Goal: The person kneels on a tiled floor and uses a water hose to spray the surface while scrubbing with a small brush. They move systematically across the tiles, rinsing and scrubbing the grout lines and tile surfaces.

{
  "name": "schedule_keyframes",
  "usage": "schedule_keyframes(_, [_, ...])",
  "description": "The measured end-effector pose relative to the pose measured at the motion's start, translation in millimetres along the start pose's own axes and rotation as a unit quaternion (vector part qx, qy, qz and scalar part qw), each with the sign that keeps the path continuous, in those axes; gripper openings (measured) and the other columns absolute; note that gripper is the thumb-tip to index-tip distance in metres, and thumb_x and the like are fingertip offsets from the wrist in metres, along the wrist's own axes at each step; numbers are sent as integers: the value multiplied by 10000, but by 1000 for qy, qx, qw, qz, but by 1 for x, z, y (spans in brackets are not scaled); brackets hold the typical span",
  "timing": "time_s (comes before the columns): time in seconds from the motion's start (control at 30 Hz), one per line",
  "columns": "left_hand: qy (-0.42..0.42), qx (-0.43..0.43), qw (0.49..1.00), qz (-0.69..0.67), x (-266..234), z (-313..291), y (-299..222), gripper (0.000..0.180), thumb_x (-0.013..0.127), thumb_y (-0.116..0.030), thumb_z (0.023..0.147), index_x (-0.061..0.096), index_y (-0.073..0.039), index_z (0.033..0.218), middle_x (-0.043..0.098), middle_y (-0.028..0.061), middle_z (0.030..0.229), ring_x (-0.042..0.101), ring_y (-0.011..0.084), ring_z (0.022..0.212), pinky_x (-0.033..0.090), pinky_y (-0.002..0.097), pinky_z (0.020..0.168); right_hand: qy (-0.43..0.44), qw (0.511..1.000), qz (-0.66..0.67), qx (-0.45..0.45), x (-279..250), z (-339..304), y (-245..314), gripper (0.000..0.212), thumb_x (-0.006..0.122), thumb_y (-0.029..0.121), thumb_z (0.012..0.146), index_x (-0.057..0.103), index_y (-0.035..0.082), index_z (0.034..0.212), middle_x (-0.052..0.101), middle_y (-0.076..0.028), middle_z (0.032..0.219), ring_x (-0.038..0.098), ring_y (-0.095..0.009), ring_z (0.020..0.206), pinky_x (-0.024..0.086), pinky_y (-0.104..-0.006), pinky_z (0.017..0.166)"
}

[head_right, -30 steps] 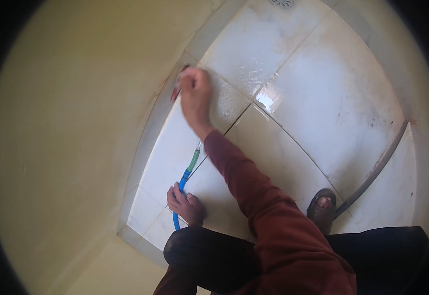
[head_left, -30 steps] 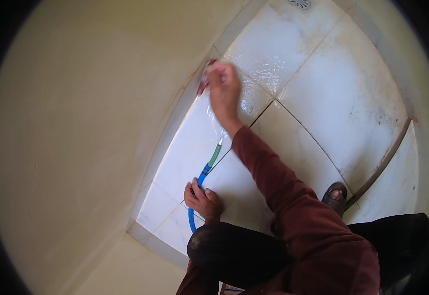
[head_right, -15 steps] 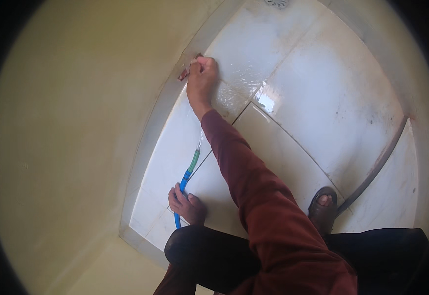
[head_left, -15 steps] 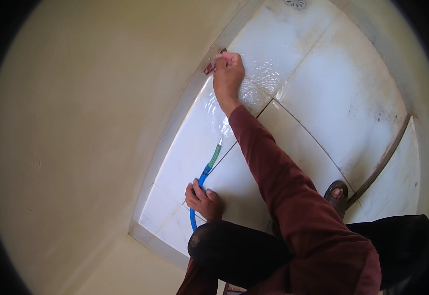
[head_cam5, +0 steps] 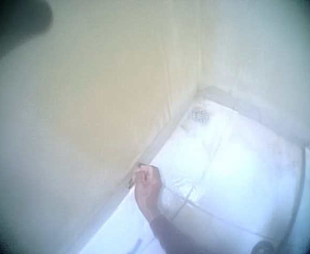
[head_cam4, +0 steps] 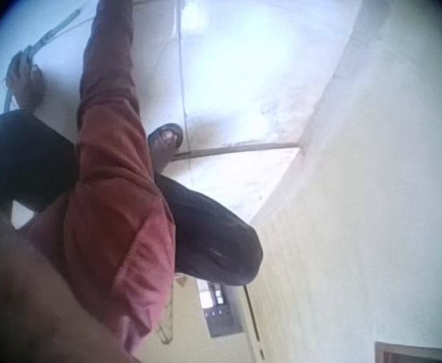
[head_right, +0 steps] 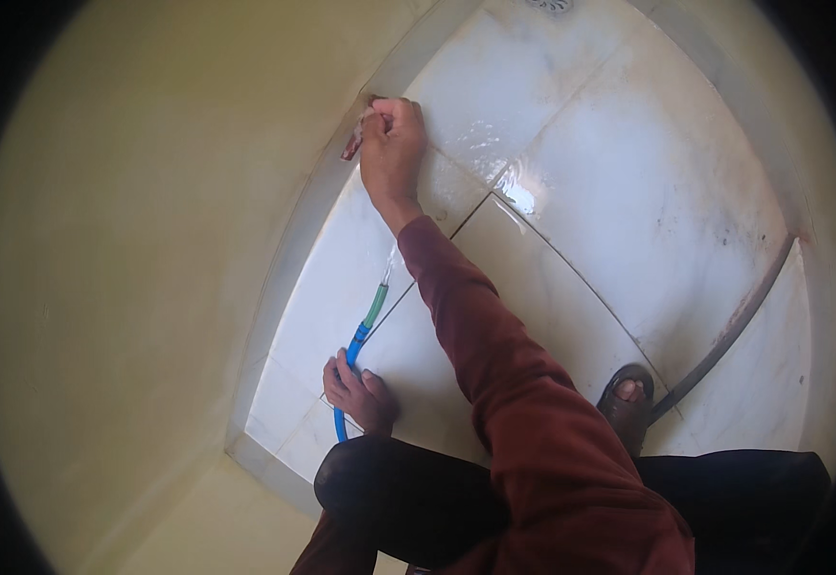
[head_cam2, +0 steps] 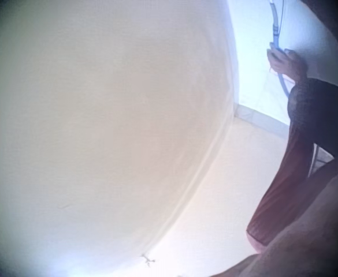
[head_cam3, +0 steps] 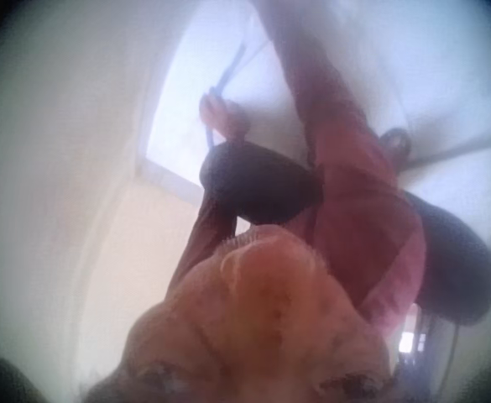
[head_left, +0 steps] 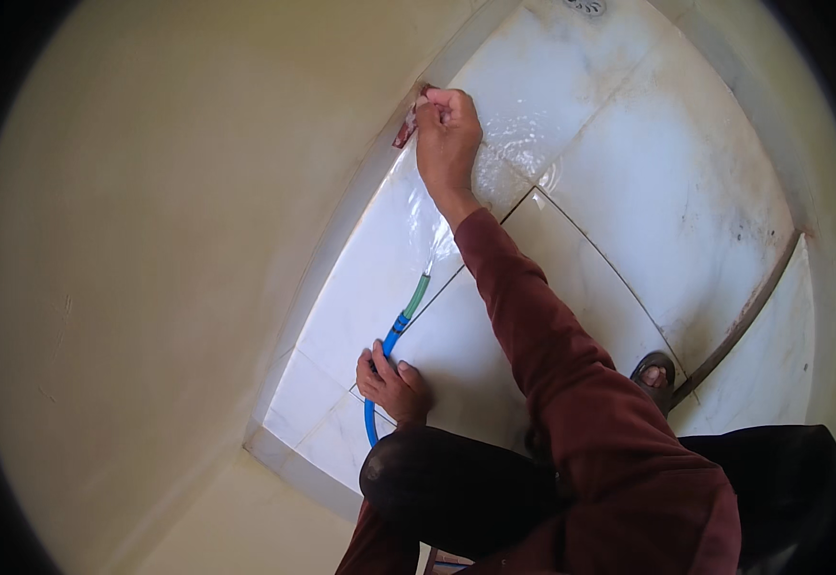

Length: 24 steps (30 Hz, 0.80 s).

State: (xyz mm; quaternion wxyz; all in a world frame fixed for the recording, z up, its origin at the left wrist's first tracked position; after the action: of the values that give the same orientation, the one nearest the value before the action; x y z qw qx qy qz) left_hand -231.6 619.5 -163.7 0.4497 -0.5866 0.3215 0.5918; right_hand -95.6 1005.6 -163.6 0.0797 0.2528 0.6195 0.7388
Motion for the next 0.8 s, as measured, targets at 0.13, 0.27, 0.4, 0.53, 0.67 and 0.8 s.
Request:
schedule_keyframes(0.13, [2, 1, 1000, 3, 1, -3, 3, 627, 529, -186, 934, 485, -38, 1542, 462, 274, 1484, 421, 449, 1386, 308, 594, 1162, -2, 999, -46, -26, 0, 9, 2, 18, 591, -30, 988, 605, -25, 997, 593, -131, 975, 622, -201, 643, 550, -354, 561])
schedule_keyframes(0.27, [8, -4, 1000, 7, -4, -2, 4, 631, 536, -185, 930, 486, -37, 1541, 464, 269, 1485, 425, 448, 1381, 307, 596, 1159, 15, 996, 12, 86, -4, -3, 7, 25, 613, -28, 974, 620, -26, 998, 608, -148, 1036, 641, -207, 707, 545, -350, 608])
schedule_keyframes(0.4, [3, 0, 1000, -23, 3, 9, -9, 627, 546, -179, 931, 486, -43, 1539, 466, 268, 1488, 428, 449, 1379, 310, 592, 1156, 16, 995, -63, 74, -13, 1, -28, 28, 603, -42, 973, 616, -45, 998, 616, -149, 1055, 649, -193, 712, 550, -342, 632])
schedule_keyframes(0.53, [5, -6, 1000, -8, -1, 2, 1, 628, 551, -167, 930, 482, -48, 1542, 465, 274, 1489, 427, 453, 1381, 309, 589, 1158, 21, 999, -37, 34, 3, -5, 19, 53, 593, -42, 978, 627, -60, 1015, 620, -143, 1060, 666, -199, 780, 561, -340, 711])
schedule_keyframes(0.67, [5, -7, 1000, -7, -2, 4, 0, 638, 545, -158, 925, 477, -44, 1550, 460, 283, 1486, 419, 455, 1389, 303, 586, 1170, 39, 986, -30, 159, -2, -21, -14, 50, 594, -30, 993, 624, -41, 1032, 609, -127, 1023, 659, -215, 862, 548, -351, 770])
schedule_keyframes(0.8, [34, -2, 999, -7, -3, -8, -5, 630, 533, -158, 933, 480, -26, 1547, 446, 283, 1495, 407, 452, 1399, 292, 587, 1179, -21, 996, -52, 65, -7, -33, -25, 59, 627, -36, 967, 581, -29, 1005, 580, -136, 983, 658, -227, 866, 536, -390, 747])
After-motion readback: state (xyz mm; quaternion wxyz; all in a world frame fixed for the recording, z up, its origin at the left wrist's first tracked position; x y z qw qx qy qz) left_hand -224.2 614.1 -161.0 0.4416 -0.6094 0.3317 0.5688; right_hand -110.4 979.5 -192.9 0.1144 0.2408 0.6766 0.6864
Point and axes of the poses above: each hand's wrist, its own z-axis towards the middle knuckle, its own x-axis out of the palm, y = z × x, the point moved 5 cm from there along z, towards the middle knuckle
